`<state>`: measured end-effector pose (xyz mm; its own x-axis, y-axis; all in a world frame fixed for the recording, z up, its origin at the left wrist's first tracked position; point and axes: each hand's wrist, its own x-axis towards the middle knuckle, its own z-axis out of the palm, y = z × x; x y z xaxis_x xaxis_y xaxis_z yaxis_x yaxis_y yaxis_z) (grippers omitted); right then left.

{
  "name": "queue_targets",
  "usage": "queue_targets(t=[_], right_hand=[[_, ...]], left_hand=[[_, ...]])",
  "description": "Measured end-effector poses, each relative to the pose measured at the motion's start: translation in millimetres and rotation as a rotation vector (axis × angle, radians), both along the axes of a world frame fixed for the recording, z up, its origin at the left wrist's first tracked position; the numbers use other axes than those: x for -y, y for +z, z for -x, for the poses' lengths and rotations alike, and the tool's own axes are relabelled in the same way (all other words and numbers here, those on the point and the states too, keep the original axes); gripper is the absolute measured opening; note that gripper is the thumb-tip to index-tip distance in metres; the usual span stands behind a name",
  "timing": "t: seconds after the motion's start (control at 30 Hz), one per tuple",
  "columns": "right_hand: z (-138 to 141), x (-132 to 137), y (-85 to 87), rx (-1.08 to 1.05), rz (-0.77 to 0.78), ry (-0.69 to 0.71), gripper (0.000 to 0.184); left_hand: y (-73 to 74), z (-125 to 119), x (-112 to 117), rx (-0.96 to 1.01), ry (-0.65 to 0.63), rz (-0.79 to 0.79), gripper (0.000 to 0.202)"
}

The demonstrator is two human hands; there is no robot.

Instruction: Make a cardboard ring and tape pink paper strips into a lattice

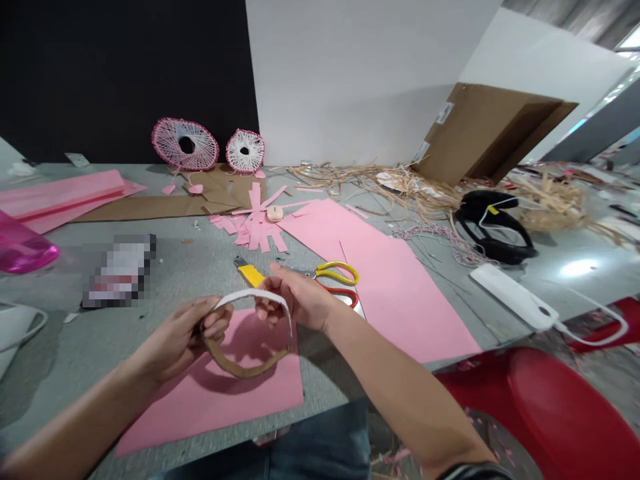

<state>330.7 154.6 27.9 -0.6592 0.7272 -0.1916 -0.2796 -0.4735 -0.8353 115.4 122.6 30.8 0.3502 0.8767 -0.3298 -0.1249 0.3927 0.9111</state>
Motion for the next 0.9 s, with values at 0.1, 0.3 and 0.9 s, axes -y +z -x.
queue_targets(t=[0.1, 0.3, 0.9], right_hand=[[-4, 0, 2.7, 0.128, -0.085, 0.118, 0.046], [-4, 10, 5.4, 0.345, -0.301, 0.307, 0.051], [3, 16, 14.3, 0.574, -0.774, 0.000, 0.026]], left_hand=[[6.1, 2, 4, -0.179, -0.176, -0.106, 0.044], [14.2, 2, 5, -0.433, -0.363, -0.335, 0.043], [36.6, -6, -4, -0.502, -0.462, -0.482, 0.032]])
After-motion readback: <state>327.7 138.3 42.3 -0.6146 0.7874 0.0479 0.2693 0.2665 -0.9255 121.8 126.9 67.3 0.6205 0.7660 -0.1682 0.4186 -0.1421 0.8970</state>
